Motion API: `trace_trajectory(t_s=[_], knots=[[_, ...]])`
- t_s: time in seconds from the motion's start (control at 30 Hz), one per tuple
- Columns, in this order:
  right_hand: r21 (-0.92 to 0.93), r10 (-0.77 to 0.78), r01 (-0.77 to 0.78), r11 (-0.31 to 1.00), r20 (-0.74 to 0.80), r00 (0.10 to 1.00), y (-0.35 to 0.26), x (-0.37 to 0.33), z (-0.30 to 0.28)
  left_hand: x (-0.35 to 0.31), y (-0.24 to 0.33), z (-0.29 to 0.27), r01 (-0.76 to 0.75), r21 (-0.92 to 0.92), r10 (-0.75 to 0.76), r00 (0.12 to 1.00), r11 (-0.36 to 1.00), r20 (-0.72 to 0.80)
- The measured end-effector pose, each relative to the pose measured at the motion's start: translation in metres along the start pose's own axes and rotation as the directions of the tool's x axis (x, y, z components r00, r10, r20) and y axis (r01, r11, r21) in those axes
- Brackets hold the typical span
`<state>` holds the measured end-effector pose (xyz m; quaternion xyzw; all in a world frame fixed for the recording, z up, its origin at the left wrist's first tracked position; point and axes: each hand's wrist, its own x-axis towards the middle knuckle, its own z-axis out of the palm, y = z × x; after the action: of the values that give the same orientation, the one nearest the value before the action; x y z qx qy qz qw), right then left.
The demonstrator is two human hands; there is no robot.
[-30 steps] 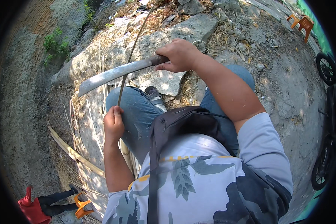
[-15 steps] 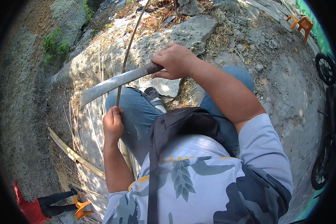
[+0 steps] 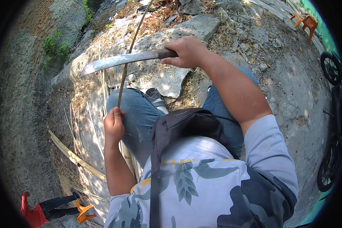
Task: The person scrapes and trims bamboo strips one at a time using a machete, shaving along the lengths of different strips.
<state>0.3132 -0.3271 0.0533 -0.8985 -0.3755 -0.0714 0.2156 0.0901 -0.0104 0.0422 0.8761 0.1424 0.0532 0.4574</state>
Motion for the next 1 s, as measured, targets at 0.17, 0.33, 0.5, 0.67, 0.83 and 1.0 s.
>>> trace_trajectory(t_s=[0.17,0.33,0.5,0.67,0.83,1.0], knots=[[-0.091,-0.248,0.25,0.964,0.026,0.968,-0.025,0.004,0.013,-0.002,-0.004,0.002,-0.042,0.051,0.044,0.998,0.998,-0.04],[-0.023,-0.065,0.064,0.998,-0.049,0.997,0.002,0.007,0.003,-0.006,0.005,0.004,-0.061,0.106,0.066,0.997,0.992,-0.045],[0.051,0.105,-0.101,0.994,-0.085,0.991,0.023,0.002,-0.005,-0.003,0.001,0.004,-0.1,0.151,0.107,0.994,0.983,-0.036],[-0.061,-0.006,0.007,0.998,0.019,1.0,-0.001,0.001,-0.002,-0.002,0.0,0.001,-0.065,0.132,0.067,0.998,0.989,-0.009],[-0.094,-0.281,0.277,0.956,-0.028,0.959,-0.025,0.004,0.014,-0.001,-0.001,0.003,-0.082,0.136,0.088,0.996,0.987,-0.035],[-0.077,-0.165,0.162,0.984,-0.029,0.986,-0.005,0.006,0.003,-0.006,0.003,0.002,-0.079,0.173,0.084,0.996,0.982,-0.018]])
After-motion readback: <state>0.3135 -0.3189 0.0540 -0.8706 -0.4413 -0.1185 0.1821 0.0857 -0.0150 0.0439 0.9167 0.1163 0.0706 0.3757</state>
